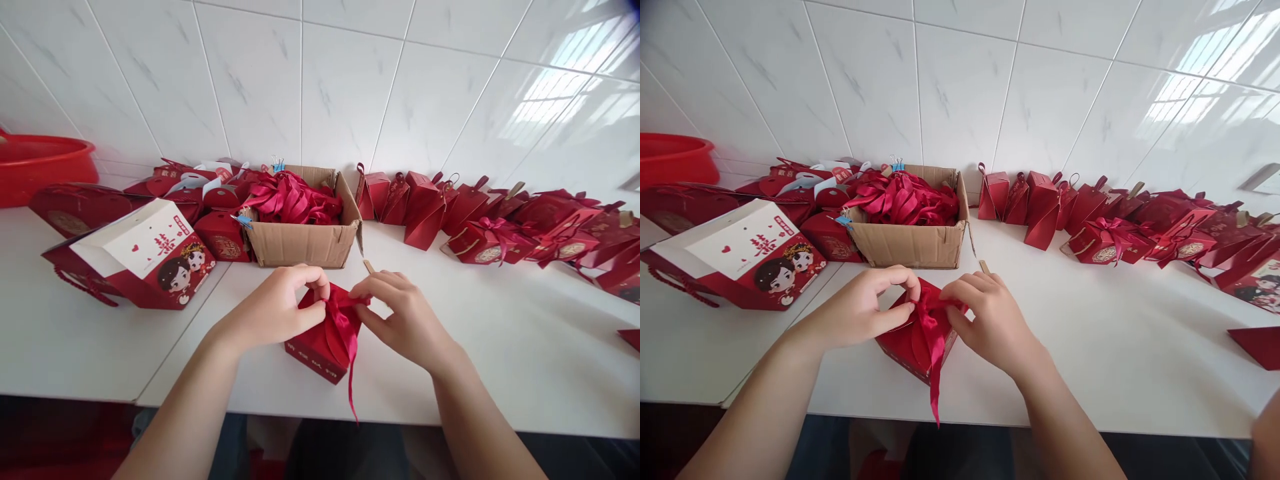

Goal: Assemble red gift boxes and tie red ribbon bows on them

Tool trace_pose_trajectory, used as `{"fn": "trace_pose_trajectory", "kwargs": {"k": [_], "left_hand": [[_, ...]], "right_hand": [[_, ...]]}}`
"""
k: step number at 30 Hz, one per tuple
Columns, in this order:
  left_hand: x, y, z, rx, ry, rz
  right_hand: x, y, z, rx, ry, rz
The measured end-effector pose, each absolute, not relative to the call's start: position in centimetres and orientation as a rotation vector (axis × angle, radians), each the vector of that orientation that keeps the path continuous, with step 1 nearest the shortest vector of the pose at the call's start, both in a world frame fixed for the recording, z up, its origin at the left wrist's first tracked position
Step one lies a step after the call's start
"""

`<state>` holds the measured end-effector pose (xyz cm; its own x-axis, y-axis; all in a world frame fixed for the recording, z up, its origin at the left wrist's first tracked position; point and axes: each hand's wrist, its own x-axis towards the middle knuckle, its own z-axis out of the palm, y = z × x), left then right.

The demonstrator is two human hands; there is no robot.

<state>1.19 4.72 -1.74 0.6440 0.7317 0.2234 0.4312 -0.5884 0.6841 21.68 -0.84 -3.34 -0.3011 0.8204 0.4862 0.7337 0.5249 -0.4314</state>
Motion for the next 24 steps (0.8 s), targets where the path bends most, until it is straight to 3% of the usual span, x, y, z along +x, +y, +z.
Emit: {"fn": "trace_pose_trajectory", "kwargs": {"k": [4, 11, 17, 24], "left_hand": [[1.5, 5.0, -0.9, 2.339, 0.907, 0.503], [1.6, 5.5, -0.9, 2.331, 0.861, 0.445], [0.7, 4.8, -1.3, 2.254, 0.91, 0.488], [0.6, 5.0, -1.1, 2.17, 0.913, 0.468]], "right_hand": [[22.5, -2.6, -1.4, -1.277, -2.352, 0.073], [23.5, -0.8, 1.3, -1.315, -2.26, 0.432], [22.9, 3.9, 1.3, -1.058, -2.339, 0.962], [22.5, 4.7, 0.7, -0.857, -2.424, 1.043]]}}
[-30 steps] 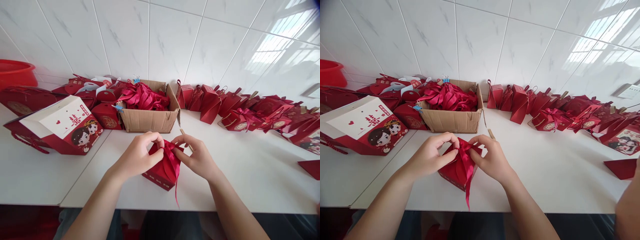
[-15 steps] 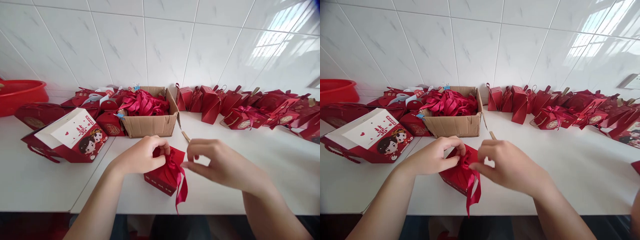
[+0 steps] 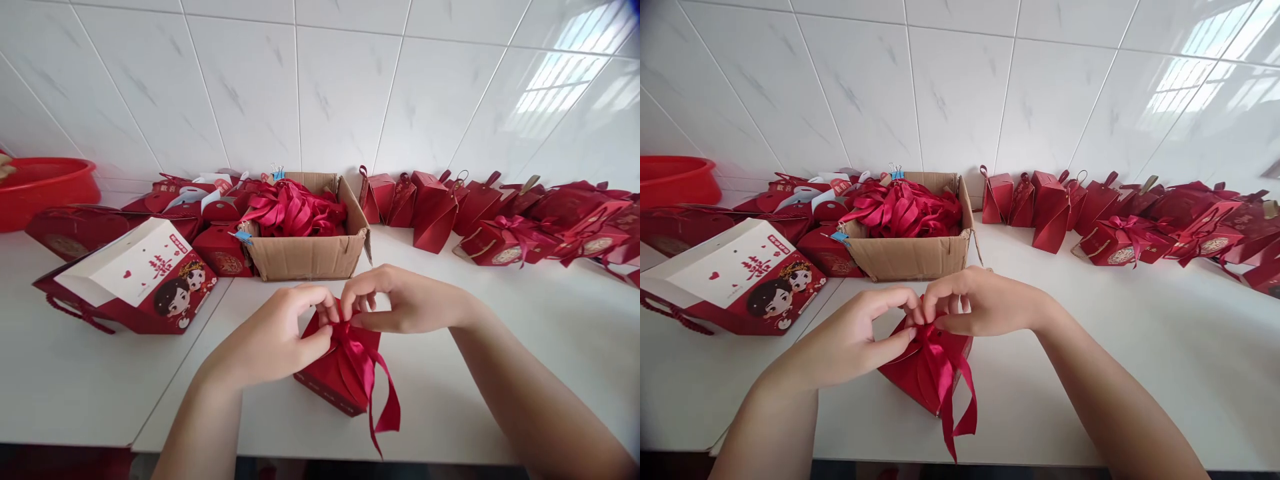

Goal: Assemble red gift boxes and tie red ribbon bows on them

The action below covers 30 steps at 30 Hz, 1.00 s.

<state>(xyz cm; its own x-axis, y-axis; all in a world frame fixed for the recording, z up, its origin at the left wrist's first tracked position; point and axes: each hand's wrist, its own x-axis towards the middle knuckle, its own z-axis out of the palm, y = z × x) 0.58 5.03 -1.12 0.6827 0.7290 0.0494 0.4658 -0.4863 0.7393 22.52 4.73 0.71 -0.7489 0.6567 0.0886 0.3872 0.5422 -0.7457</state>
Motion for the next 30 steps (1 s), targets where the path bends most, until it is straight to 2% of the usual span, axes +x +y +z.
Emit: {"fn": "trace_pose_trajectory", "kwargs": {"k": [14, 30], "left_hand": [[0.4, 5.3, -1.9, 2.189, 0.963, 0.488], [1.0, 5.2, -2.3, 2.27, 0.824, 0.434]], "right_hand": [[23.5, 4.3, 0.5, -0.806, -2.699, 0.82], [23.6, 4.2, 0.3, -0.819, -2.682, 0.816]]}}
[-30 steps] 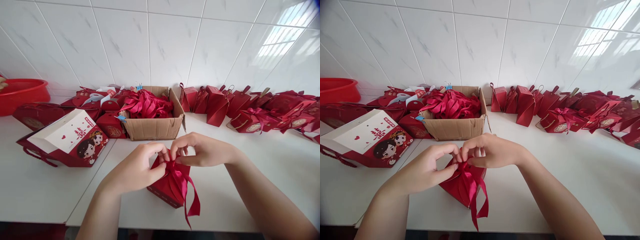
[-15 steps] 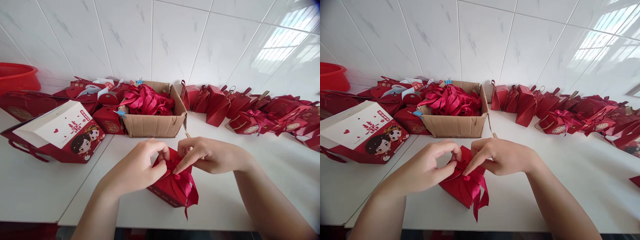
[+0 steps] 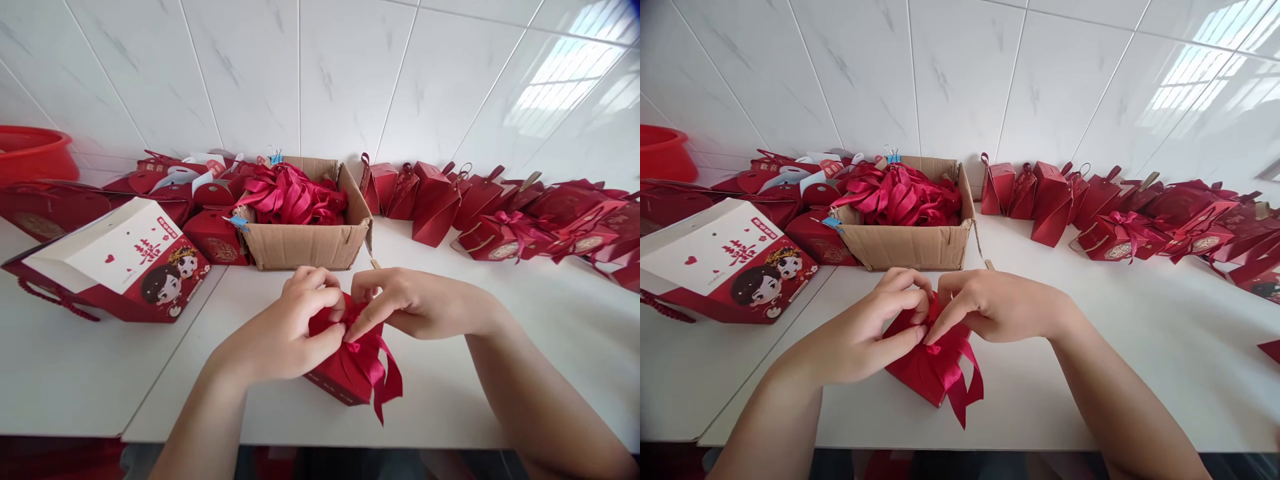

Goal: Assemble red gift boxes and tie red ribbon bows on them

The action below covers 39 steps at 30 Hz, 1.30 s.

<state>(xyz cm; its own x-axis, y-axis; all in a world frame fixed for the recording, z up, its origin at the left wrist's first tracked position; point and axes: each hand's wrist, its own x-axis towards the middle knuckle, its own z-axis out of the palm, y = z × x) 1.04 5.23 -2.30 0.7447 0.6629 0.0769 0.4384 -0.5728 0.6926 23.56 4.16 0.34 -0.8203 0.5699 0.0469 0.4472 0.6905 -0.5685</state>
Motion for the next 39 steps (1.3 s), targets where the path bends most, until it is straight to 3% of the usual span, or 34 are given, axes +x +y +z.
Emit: {"fn": "trace_pose_trajectory", "kwargs": {"k": [12, 39], "left_hand": [[1.0, 6.13, -2.39, 1.974, 0.695, 0.384], [1.0, 5.59, -3.3, 2.149, 0.92, 0.553]], "right_hand": [[23.65, 4.28, 0.51, -0.734, -2.756, 0.67], [23.88, 3.81, 0.57, -0.856, -2.844, 0.668]]}}
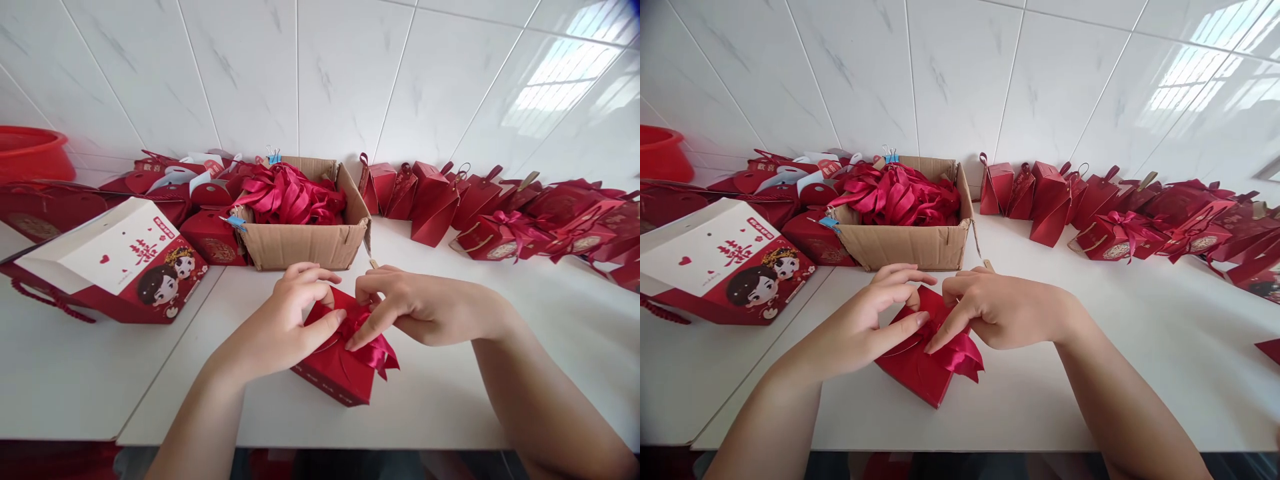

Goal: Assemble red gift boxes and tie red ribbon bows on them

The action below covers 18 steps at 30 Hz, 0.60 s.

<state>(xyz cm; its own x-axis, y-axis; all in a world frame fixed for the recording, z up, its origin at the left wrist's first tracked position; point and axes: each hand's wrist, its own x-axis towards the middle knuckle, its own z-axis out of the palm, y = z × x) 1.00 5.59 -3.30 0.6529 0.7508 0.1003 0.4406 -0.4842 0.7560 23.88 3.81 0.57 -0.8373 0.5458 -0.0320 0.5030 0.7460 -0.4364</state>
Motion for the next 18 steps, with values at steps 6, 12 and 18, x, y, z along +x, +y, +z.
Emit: {"fn": "trace_pose_trajectory", "kwargs": {"k": [6, 12, 18], "left_hand": [[1.0, 5.4, -3.3, 2.153, 0.907, 0.594], [1.8, 5.0, -3.1, 2.114, 0.891, 0.688], [2.0, 4.8, -3.1, 2.112, 0.853, 0.682]], "right_hand": [[23.9, 3.9, 0.6, -0.824, -2.829, 0.652], [24.1, 4.2, 1.0, -0.742, -2.669, 0.744], [23.9, 4.4, 1.0, -0.818, -2.51, 0.718]]}}
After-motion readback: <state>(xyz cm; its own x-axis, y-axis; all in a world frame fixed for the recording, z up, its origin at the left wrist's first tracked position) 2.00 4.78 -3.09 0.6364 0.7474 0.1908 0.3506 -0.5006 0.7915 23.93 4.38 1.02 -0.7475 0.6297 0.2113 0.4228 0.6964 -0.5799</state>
